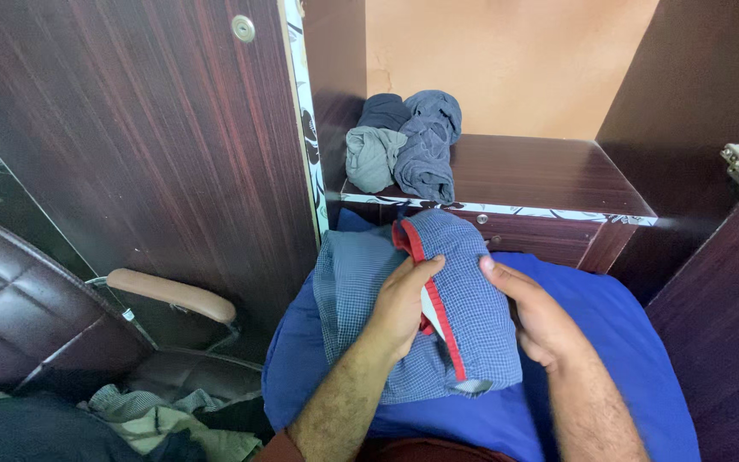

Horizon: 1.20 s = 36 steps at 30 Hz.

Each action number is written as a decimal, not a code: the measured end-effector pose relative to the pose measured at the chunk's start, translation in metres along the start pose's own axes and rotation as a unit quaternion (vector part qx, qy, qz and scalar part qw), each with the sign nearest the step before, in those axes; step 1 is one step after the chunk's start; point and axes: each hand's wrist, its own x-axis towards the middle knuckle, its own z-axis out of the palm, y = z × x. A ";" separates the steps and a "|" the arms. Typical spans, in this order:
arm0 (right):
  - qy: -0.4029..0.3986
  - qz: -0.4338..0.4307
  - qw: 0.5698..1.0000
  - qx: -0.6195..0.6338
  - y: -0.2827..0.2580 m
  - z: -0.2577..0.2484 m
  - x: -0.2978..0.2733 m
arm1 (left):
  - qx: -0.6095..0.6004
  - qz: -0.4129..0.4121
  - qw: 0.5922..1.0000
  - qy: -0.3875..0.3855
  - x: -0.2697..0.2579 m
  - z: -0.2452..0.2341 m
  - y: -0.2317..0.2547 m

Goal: The person folds a pair of grey pants, several grey and black shirts, and a blue patterned shirt by hand, placing each item onto a wooden shelf inside a closet.

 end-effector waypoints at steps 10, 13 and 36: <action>0.048 -0.174 0.984 0.001 0.016 -0.012 0.022 | 0.231 0.022 0.971 0.055 0.012 -0.014 -0.013; 0.160 -0.255 0.942 -0.146 0.005 -0.004 0.009 | 0.311 0.083 0.940 0.109 0.016 -0.017 -0.014; 0.062 -0.086 0.994 0.002 0.016 0.008 0.014 | -0.011 -0.019 0.993 0.113 0.002 0.001 0.002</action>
